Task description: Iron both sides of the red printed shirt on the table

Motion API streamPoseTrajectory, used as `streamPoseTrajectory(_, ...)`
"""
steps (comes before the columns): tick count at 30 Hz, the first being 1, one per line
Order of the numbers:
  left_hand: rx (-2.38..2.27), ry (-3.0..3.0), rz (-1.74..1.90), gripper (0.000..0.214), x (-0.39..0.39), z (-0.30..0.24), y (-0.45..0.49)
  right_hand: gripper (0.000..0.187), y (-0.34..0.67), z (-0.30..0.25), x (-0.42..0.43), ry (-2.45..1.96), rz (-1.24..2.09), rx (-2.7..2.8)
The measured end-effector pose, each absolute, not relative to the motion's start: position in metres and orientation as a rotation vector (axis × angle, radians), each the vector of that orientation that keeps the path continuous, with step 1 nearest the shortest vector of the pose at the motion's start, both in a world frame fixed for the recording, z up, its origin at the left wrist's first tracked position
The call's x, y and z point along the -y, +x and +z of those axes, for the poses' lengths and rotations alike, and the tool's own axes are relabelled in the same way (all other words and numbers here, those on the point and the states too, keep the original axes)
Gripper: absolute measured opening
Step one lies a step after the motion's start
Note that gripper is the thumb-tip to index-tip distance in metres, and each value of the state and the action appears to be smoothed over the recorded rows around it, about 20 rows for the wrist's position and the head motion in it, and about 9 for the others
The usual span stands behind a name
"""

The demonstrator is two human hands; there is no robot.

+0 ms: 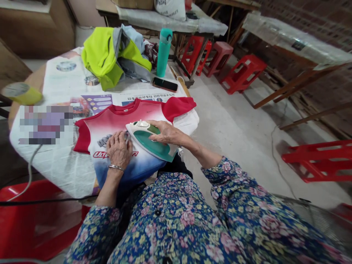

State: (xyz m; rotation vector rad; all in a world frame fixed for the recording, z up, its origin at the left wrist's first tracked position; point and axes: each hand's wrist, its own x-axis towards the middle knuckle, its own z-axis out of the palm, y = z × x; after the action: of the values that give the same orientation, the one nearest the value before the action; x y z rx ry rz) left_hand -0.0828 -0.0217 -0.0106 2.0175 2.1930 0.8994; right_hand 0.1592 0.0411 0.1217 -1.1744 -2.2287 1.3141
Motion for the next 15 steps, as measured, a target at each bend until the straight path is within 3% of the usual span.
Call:
streamPoseTrajectory(9,-2.172,1.985,0.846,0.053,0.026,-0.004,-0.081,0.067,0.185,0.125,-0.025,-1.38,1.273,2.072)
streamPoseTrajectory(15,-2.286,1.891,0.695,0.054,0.016,0.007,-0.073,0.055,0.173,0.126,-0.04,-1.462,1.208,1.963)
